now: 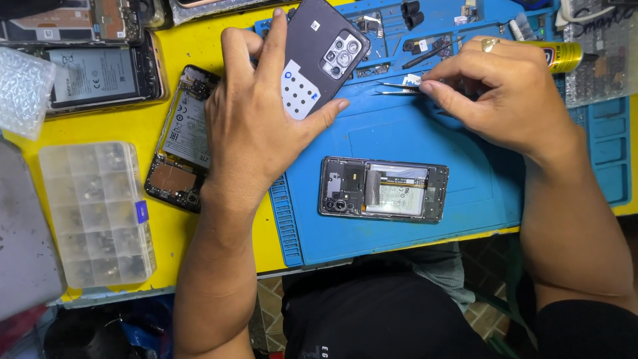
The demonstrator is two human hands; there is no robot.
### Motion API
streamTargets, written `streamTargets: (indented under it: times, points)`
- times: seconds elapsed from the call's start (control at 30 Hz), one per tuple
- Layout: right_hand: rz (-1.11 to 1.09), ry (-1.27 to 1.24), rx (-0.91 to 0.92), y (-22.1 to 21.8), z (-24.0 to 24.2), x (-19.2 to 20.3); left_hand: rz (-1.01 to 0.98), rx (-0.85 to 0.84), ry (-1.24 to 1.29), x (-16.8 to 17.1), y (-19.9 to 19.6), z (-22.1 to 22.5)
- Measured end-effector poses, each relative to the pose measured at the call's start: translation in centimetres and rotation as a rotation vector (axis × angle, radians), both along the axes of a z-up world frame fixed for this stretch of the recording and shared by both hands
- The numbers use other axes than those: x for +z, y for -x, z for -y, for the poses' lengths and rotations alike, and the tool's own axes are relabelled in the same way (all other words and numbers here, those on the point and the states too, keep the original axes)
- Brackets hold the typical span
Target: The person repairs a disassembled smartphone on a blue work mat. They use tweezers to place small components and adhesive strips onto the phone's internal frame, then use a screwdriver to secure parts. The person also handles a separate phone back cover and a battery.
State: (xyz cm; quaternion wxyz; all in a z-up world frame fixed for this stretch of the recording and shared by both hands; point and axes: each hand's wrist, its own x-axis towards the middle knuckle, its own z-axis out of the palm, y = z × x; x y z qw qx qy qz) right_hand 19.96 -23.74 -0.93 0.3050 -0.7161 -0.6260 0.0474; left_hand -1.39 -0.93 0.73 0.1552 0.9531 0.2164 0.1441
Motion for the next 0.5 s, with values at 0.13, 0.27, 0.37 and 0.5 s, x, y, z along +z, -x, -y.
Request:
streamTargets:
  times: [0.13, 0.27, 0.37, 0.5]
  points:
    - [0.003, -0.005, 0.026, 0.2, -0.2, 0.5, 0.009, -0.002, 0.000, 0.0, 0.0, 0.0]
    - [0.011, -0.004, 0.060, 0.4, -0.4, 0.8, 0.001, -0.011, 0.007, 0.1, 0.0, 0.1]
    - [0.019, -0.016, 0.082, 0.2, -0.4, 0.7, -0.023, -0.020, 0.006, 0.4, -0.1, 0.2]
    - [-0.117, 0.030, 0.118, 0.5, -0.7, 2.1, -0.046, -0.061, -0.021, 0.3, -0.2, 0.4]
